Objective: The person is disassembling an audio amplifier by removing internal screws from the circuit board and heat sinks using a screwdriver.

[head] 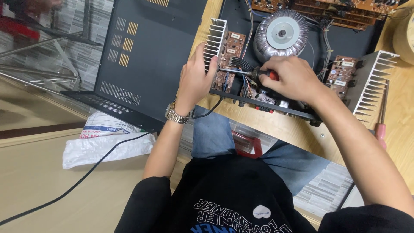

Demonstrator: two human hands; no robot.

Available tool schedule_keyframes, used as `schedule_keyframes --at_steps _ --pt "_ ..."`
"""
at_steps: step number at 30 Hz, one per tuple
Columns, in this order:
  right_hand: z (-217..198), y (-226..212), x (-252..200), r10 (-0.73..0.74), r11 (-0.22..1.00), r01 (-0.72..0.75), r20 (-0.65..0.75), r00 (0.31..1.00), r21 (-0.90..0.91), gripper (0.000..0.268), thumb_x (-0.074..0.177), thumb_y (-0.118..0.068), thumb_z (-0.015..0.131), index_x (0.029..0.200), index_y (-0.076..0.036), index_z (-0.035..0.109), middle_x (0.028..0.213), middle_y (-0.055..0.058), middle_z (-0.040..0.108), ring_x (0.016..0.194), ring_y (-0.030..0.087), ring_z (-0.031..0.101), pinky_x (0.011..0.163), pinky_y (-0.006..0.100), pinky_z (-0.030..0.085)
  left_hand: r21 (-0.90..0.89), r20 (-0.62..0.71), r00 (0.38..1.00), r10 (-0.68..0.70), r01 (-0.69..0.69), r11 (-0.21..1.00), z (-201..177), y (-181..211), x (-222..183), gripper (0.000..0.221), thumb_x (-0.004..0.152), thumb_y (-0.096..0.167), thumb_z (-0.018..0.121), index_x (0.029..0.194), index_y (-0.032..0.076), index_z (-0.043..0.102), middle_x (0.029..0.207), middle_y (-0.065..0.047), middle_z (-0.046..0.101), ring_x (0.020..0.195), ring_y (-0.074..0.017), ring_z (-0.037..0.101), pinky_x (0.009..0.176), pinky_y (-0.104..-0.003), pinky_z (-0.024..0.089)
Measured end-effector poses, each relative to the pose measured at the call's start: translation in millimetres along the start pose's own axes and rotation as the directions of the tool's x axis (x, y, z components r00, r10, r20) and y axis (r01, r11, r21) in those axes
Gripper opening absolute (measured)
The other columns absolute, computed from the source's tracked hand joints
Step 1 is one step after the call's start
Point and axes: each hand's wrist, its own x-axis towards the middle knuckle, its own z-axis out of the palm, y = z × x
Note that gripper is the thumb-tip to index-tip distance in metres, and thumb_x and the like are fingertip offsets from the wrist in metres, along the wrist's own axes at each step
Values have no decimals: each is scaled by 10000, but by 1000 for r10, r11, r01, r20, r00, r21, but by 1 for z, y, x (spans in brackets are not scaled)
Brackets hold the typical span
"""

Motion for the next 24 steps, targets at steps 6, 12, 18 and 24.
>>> schedule_keyframes --at_steps 6,12,18,24 --pt "6 -2 -6 19 999 -18 -35 999 26 374 987 -289 517 1163 -16 702 1046 120 722 908 348 670 680 514 519 -1 2 1000 16 -16 1000 2 -4 0 493 1053 313 405 1383 -53 394 1333 -260 604 1096 -438 647 848 -550 515" --pt "5 10 2 0 986 -5 31 1000 169 327 1001 -270 530 987 -35 758 810 101 743 606 242 624 667 394 454 -3 5 1000 0 0 1000 2 -3 0 506 1052 329 400 1391 -46 397 1346 -254 599 1095 -441 640 848 -536 507" --pt "0 14 8 128 921 -166 129 983 353 227 948 -185 576 900 -73 768 675 46 734 493 124 650 725 253 489 -5 12 1000 -10 10 1000 3 -4 1 514 1049 335 402 1399 -42 393 1379 -254 578 1128 -451 628 863 -545 503" --pt "-5 8 8 181 924 -220 151 972 313 451 780 -431 798 1064 -97 693 978 16 695 775 164 612 734 311 453 -17 10 1000 -1 1 1000 2 -2 1 495 1051 314 410 1389 -47 398 1324 -240 614 1064 -412 656 832 -513 520"
